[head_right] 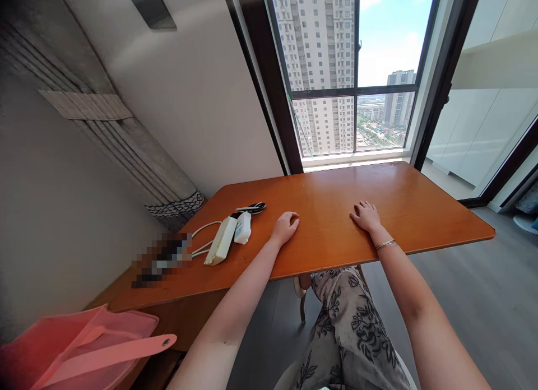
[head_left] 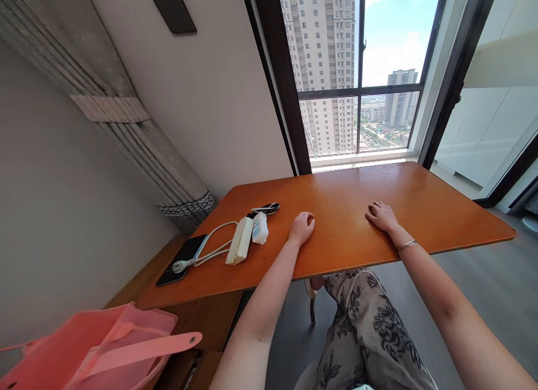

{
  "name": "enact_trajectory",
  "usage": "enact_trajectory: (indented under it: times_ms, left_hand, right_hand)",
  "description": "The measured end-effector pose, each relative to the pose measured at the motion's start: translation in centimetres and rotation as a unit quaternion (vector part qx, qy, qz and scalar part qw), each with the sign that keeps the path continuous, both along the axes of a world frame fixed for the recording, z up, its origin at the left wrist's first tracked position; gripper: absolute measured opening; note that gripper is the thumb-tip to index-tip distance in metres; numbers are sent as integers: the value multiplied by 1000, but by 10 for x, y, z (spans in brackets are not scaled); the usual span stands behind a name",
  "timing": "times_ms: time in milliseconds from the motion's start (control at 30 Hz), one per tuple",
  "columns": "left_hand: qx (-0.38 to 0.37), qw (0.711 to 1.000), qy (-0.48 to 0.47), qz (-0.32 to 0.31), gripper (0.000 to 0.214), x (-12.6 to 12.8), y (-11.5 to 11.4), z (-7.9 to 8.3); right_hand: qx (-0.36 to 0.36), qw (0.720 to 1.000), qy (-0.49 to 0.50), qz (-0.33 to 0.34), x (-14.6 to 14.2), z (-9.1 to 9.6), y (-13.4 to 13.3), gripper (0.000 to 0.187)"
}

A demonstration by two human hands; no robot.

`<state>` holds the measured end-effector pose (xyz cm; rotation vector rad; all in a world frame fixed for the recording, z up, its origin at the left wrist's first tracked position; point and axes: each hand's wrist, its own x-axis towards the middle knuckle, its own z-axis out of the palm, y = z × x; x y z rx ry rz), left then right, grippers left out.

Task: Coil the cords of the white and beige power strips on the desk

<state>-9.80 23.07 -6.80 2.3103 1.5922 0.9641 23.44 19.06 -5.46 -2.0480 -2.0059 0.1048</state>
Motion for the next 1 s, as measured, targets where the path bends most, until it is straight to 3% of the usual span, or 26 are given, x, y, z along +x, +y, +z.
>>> enact_trajectory:
  times_ms: [1000]
  left_hand:
    - [-6, 997, 70, -5, 22, 2, -2, 9]
  right_hand:
    - [-5, 1000, 14, -3, -2, 3, -2, 50]
